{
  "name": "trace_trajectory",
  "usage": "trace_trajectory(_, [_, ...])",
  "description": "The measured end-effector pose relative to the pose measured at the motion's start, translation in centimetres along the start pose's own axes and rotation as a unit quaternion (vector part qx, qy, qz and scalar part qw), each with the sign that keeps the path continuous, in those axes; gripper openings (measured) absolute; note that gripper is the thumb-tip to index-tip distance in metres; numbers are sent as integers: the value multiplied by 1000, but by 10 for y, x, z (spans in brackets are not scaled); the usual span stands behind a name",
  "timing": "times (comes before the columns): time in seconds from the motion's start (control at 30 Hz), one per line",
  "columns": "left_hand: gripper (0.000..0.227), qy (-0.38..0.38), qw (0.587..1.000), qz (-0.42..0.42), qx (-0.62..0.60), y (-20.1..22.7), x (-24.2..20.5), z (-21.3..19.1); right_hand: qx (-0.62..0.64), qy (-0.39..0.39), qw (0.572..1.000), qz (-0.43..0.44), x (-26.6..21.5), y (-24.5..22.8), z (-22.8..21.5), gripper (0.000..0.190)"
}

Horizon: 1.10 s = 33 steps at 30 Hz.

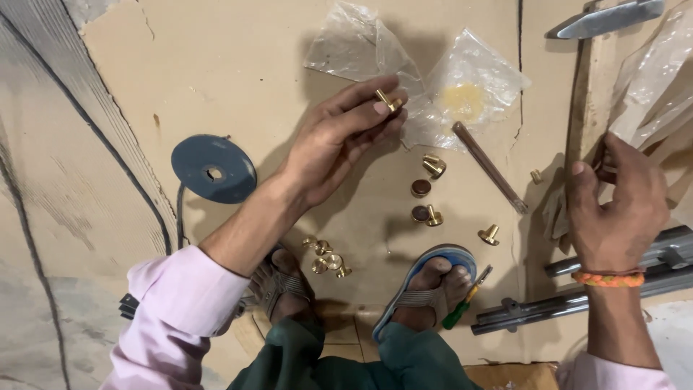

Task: The person assembles small brass hardware components, including knobs and screws, on a workshop floor.

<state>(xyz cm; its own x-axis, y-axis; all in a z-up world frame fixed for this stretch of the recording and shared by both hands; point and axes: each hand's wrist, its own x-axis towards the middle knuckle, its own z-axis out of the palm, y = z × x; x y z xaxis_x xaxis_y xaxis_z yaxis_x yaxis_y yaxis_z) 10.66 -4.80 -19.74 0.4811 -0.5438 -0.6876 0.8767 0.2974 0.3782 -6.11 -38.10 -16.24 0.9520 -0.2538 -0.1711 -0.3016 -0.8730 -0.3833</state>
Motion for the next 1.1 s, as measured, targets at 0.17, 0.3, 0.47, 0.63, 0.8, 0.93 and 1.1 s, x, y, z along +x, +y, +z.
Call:
trace_trajectory(0.17, [45, 45, 995, 52, 78, 5, 12, 6, -42, 13, 999, -15, 4, -3, 2, 34])
trace_trajectory(0.3, [31, 134, 900, 188, 369, 4, 20, 4, -20, -2, 1000, 0, -6, 10, 4, 30])
trace_trajectory(0.47, [27, 135, 704, 395, 575, -3, 43, -20, -27, -6, 1000, -6, -7, 17, 5, 32])
trace_trajectory(0.63, [25, 111, 608, 468, 631, -4, 50, -28, -51, 1, 998, -29, -4, 16, 3, 35])
trace_trajectory(0.8, [25, 92, 545, 489, 675, 0, 47, -26, -72, -36, 996, -47, -8, 31, 2, 42])
trace_trajectory(0.93, [25, 88, 532, 502, 676, -3, 49, -27, -189, -32, 970, -148, 22, 6, -11, 43])
trace_trajectory(1.1, [26, 113, 586, 486, 638, -1, 45, -20, -372, -115, 884, -260, 63, -24, -26, 51])
